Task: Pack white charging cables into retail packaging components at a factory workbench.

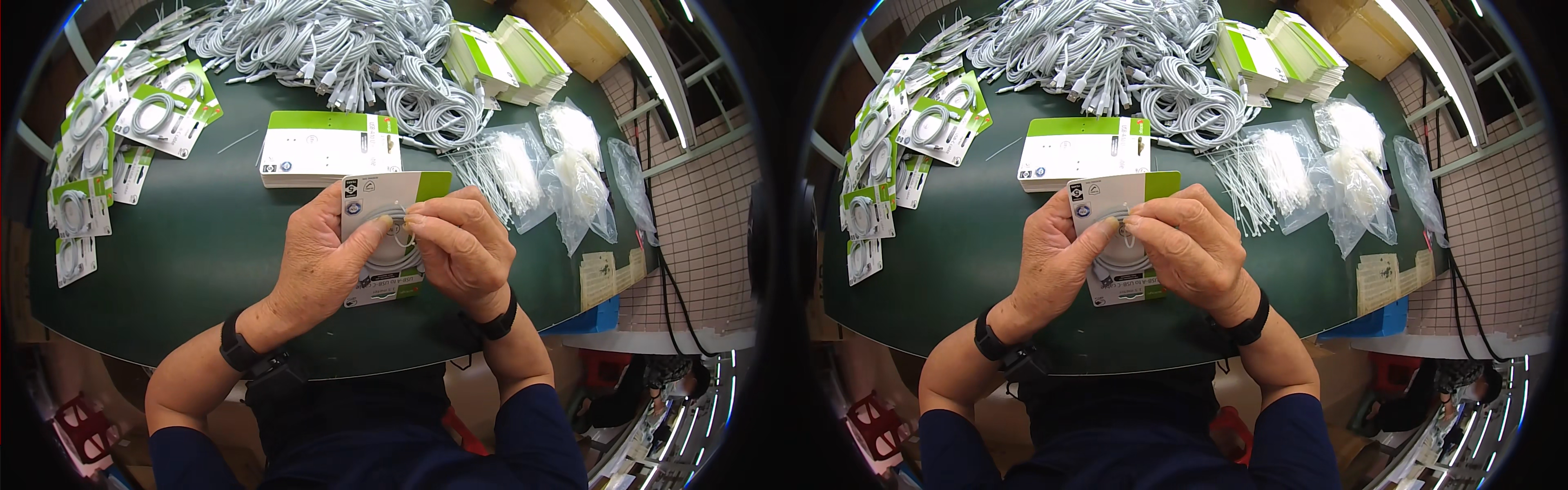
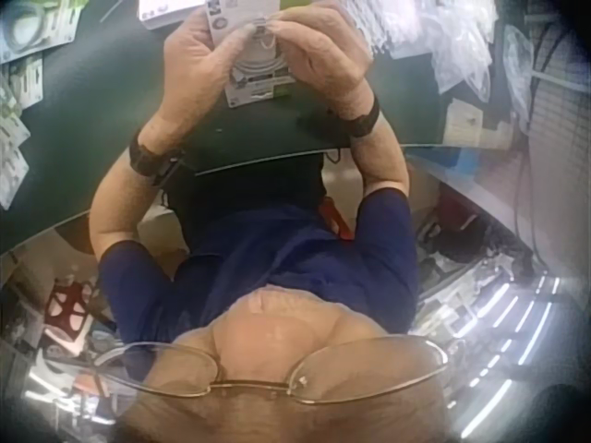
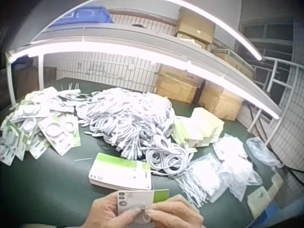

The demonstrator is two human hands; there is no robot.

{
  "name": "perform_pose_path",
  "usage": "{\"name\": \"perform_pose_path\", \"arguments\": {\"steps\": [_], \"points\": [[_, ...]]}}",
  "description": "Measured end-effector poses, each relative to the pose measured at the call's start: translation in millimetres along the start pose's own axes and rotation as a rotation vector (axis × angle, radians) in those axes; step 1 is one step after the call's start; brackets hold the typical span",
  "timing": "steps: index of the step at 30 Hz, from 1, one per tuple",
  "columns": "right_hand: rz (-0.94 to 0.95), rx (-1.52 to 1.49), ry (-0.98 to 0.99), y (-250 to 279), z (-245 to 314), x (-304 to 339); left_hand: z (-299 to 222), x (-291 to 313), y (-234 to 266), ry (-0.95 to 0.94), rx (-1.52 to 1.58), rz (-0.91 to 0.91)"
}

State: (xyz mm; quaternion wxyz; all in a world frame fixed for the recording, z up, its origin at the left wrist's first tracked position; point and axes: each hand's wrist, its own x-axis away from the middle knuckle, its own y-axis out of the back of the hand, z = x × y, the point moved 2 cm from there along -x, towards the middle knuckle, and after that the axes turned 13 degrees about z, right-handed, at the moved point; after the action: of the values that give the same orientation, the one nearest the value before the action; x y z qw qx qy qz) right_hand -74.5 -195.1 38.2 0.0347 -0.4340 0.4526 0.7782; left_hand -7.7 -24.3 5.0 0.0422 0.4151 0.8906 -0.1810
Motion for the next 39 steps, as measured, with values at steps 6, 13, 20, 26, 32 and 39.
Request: {"name": "perform_pose_path", "arguments": {"steps": [6,13,20,26,32,39], "points": [[0.023,0.005,-0.015,1,2,0,0,1,-1,0.006,0.008,-0.006],[0.040,0.005,-0.019,2,4,0,1,1,-2,0.008,-0.004,-0.015],[0.045,0.003,-0.088,0,-1,-9,1,-1,1,-0.003,-0.036,-0.012],[0.026,0.013,-0.052,4,9,-23,-8,4,-3,-0.104,-0.195,-0.015],[0.047,0.127,0.062,8,16,-14,-2,5,-8,-0.135,-0.212,-0.001],[0.080,0.148,0.047,6,15,-13,-9,3,-5,-0.135,-0.251,0.024]]}}
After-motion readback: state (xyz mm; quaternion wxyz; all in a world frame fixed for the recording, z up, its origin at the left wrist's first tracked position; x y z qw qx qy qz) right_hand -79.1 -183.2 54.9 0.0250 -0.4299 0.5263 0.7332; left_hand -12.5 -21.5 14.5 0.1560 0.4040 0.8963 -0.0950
